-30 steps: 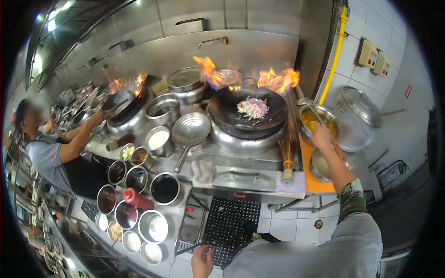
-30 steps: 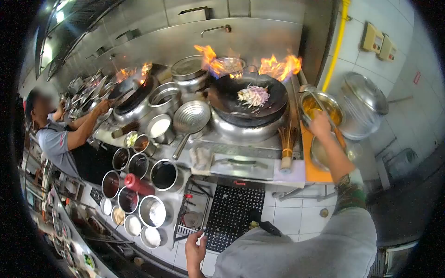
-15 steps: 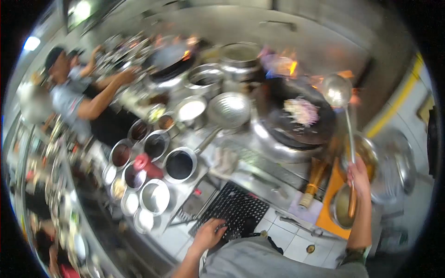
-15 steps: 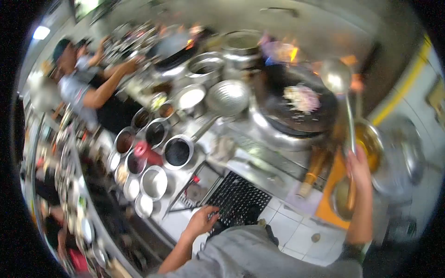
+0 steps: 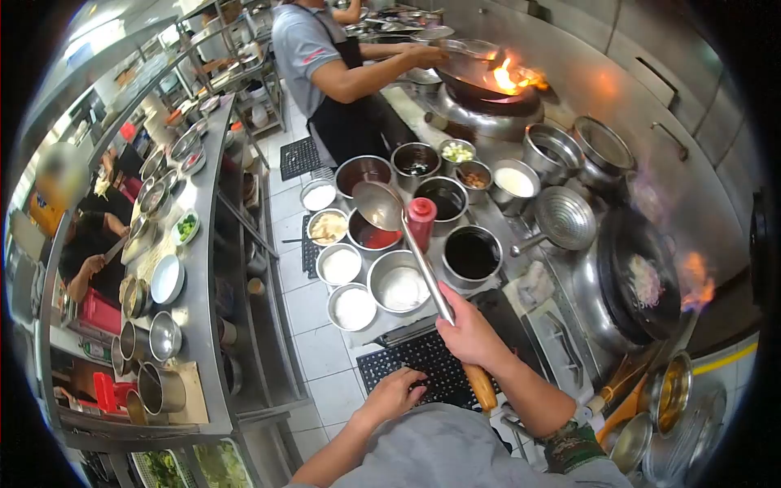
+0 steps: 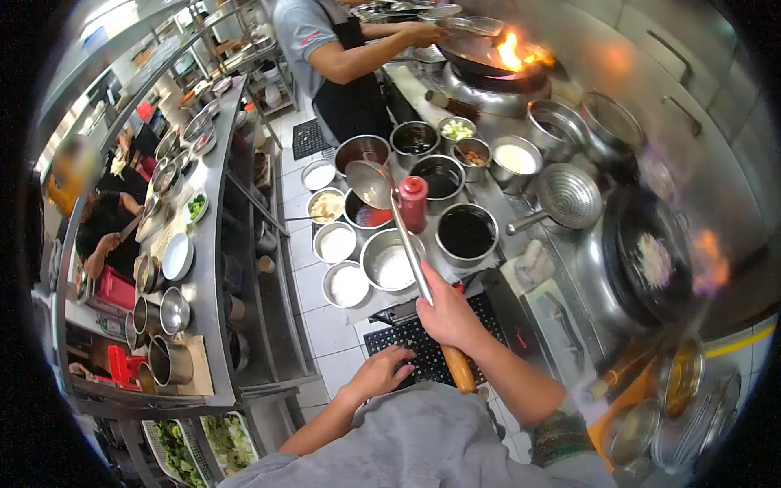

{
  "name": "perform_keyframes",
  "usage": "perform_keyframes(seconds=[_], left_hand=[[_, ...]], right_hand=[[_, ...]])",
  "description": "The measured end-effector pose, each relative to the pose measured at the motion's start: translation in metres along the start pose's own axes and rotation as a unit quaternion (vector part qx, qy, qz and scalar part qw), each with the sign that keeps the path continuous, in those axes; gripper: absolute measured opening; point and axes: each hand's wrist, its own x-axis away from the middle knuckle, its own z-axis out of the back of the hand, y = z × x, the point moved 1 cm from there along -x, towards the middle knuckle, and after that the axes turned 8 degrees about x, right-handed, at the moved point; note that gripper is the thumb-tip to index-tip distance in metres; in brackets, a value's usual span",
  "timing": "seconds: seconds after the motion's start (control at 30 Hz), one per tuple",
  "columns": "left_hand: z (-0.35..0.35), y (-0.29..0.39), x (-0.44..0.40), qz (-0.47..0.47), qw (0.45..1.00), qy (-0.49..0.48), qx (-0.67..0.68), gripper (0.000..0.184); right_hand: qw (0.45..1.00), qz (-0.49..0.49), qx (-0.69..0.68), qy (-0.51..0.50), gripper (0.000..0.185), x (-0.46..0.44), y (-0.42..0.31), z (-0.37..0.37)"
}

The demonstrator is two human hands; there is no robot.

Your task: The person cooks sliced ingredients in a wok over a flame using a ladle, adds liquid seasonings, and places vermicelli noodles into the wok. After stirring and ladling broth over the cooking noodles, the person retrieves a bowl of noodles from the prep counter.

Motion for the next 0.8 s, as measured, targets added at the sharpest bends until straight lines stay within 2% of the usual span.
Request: perform_keyframes(seconds=[0.07, 0.13, 0.3, 0.4, 0.47, 0.5, 0.57, 0.6, 0.67, 0.7, 0.73, 0.8], left_hand=[[0.01, -0.017, 0.013, 0.009, 0.999, 0.029, 0.01, 0.025], [0.022, -0.031, 0.022, 0.014, 0.998, 0.052, 0.022, 0.024], [0.04, -0.059, 0.031, 0.045, 0.996, 0.06, 0.039, 0.027], [0.046, -0.063, 0.027, 0.043, 0.997, 0.046, 0.039, 0.027], [0.051, -0.06, 0.024, 0.046, 0.997, 0.035, 0.041, 0.027], [0.053, -0.06, 0.022, 0.054, 0.997, 0.028, 0.042, 0.027], [0.053, -0.065, 0.019, 0.037, 0.998, 0.027, 0.045, 0.027], [0.053, -0.068, 0.017, 0.022, 0.998, 0.027, 0.048, 0.027], [0.057, -0.065, 0.014, 0.016, 0.999, 0.021, 0.039, 0.026], [0.056, -0.062, 0.01, 0.013, 0.999, 0.015, 0.034, 0.026], [0.053, -0.063, 0.007, 0.016, 0.999, 0.002, 0.036, 0.025], [0.046, -0.063, -0.005, -0.03, 0.999, -0.014, 0.017, 0.024]], right_hand=[[0.999, 0.001, 0.051, -0.002, 0.06, -0.018, -0.011, -0.012], [0.994, -0.056, 0.086, -0.026, 0.059, -0.031, -0.009, -0.023], [0.993, -0.072, 0.089, -0.017, 0.06, -0.048, 0.004, -0.04], [0.988, -0.133, 0.06, -0.049, 0.062, -0.053, 0.005, -0.044], [0.964, -0.23, -0.118, -0.066, 0.061, -0.049, -0.022, -0.037], [0.964, -0.231, -0.118, -0.06, 0.061, -0.046, -0.024, -0.034], [0.885, -0.247, -0.391, -0.055, 0.053, -0.039, -0.026, -0.028], [0.885, -0.246, -0.394, -0.045, 0.053, -0.036, -0.027, -0.024], [0.75, -0.234, -0.617, -0.049, 0.045, -0.022, -0.026, -0.013], [0.686, -0.177, -0.699, -0.092, 0.041, -0.016, -0.015, -0.011], [0.678, -0.172, -0.711, -0.076, 0.04, -0.006, -0.021, -0.006], [0.606, -0.065, -0.783, -0.125, 0.04, 0.012, -0.022, 0.009]])
